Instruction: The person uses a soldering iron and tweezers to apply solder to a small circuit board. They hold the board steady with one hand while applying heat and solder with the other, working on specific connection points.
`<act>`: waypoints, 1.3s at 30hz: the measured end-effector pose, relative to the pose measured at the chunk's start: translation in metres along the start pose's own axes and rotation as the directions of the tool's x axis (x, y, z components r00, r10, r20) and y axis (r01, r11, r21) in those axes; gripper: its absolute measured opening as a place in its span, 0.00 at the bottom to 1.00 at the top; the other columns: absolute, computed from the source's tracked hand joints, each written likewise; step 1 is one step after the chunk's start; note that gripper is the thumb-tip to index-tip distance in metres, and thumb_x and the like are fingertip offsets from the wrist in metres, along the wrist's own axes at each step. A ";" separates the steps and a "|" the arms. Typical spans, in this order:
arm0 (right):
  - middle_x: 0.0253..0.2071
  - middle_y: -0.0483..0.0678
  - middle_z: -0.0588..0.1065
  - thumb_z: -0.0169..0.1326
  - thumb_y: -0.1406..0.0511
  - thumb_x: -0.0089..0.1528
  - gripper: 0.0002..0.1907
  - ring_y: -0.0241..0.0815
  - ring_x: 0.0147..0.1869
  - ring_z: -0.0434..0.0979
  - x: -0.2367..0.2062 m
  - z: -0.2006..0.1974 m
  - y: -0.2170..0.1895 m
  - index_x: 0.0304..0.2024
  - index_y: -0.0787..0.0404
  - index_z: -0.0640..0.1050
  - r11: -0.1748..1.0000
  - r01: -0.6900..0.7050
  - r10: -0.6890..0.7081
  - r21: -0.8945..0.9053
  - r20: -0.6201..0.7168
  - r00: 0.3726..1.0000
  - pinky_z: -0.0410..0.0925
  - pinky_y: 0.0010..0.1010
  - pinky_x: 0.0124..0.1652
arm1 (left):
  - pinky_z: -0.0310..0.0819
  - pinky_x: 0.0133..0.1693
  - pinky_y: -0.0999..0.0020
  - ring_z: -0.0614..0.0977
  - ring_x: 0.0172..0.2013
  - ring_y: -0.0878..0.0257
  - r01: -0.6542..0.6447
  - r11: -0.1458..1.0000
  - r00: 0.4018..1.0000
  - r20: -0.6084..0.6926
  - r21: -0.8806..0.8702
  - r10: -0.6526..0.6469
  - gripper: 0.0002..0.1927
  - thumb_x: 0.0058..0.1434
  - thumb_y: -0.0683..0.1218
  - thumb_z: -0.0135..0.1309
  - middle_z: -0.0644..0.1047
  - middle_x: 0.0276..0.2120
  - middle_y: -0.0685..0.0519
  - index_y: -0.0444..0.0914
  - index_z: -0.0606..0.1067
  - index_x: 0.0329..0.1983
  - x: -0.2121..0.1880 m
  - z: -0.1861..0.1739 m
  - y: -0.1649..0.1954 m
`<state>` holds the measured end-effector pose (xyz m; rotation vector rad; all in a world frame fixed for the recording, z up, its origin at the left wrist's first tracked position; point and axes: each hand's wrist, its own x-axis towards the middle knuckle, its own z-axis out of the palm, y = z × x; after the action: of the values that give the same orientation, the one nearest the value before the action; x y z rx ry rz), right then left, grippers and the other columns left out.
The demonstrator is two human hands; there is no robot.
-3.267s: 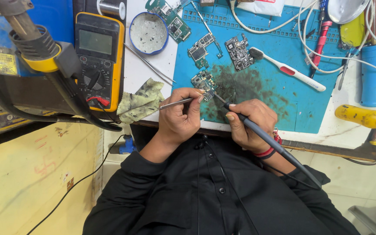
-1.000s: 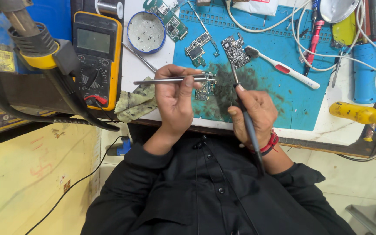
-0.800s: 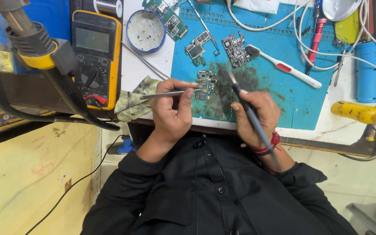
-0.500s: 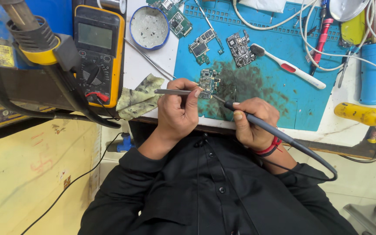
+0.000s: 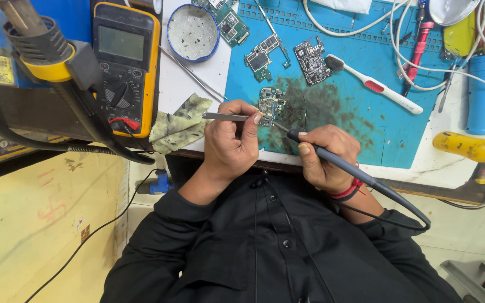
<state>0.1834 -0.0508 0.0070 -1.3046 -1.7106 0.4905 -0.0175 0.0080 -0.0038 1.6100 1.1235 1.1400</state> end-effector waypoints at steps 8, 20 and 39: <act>0.33 0.53 0.78 0.60 0.71 0.65 0.06 0.47 0.33 0.78 0.001 0.000 -0.002 0.41 0.65 0.75 1.000 -0.003 0.003 -0.007 0.003 1.000 0.69 0.33 0.36 | 0.70 0.29 0.77 0.79 0.26 0.72 0.003 1.000 1.000 0.003 -0.004 -0.003 0.08 0.72 0.38 0.55 0.79 0.31 0.53 0.33 0.69 0.49 0.000 0.000 -0.001; 0.32 0.52 0.77 0.60 0.71 0.65 0.05 0.46 0.32 0.78 0.001 0.000 -0.002 0.40 0.65 0.76 1.000 -0.008 0.008 -0.005 0.000 1.000 0.69 0.32 0.35 | 0.70 0.28 0.76 0.77 0.25 0.71 0.004 1.000 1.000 -0.004 0.011 -0.004 0.08 0.72 0.38 0.56 0.78 0.30 0.53 0.33 0.69 0.48 -0.001 0.000 -0.001; 0.33 0.53 0.77 0.59 0.71 0.65 0.05 0.46 0.32 0.78 0.001 -0.001 -0.002 0.40 0.66 0.75 1.000 0.003 -0.003 0.005 -0.002 1.000 0.69 0.32 0.35 | 0.67 0.27 0.76 0.76 0.23 0.72 0.003 1.000 1.000 -0.002 0.015 -0.003 0.08 0.72 0.38 0.56 0.77 0.27 0.54 0.33 0.69 0.47 0.000 0.000 -0.001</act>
<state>0.1829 -0.0507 0.0093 -1.2989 -1.7086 0.4916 -0.0177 0.0082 -0.0047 1.6185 1.1371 1.1339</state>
